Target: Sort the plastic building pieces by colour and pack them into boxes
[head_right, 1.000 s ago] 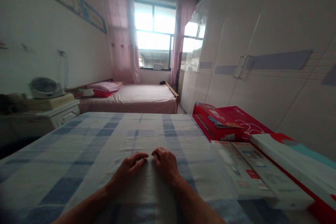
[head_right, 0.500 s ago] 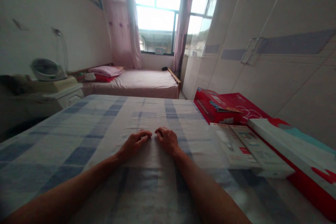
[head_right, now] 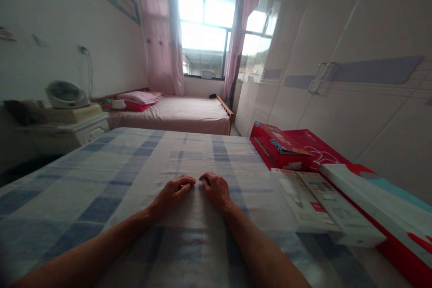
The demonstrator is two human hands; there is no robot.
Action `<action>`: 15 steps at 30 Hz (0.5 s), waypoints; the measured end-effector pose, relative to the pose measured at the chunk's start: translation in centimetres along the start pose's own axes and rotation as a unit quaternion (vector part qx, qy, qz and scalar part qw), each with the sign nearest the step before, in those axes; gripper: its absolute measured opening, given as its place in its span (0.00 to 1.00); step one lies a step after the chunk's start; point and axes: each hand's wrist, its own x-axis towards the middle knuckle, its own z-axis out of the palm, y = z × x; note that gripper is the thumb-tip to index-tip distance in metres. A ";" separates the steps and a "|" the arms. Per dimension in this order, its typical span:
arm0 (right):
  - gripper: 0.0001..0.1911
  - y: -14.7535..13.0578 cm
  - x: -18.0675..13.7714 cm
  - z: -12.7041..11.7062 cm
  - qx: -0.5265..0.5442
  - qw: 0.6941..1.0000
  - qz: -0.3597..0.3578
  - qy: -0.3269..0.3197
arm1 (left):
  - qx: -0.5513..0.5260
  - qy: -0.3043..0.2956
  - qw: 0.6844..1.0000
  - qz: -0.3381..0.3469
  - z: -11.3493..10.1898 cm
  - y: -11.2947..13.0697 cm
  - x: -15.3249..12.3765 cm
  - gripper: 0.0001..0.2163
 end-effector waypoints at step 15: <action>0.12 0.3 0.1 0.3 0.014 1.000 -0.007 0.008 | 0.002 0.002 1.000 0.007 0.1 -0.4 0.0 0.13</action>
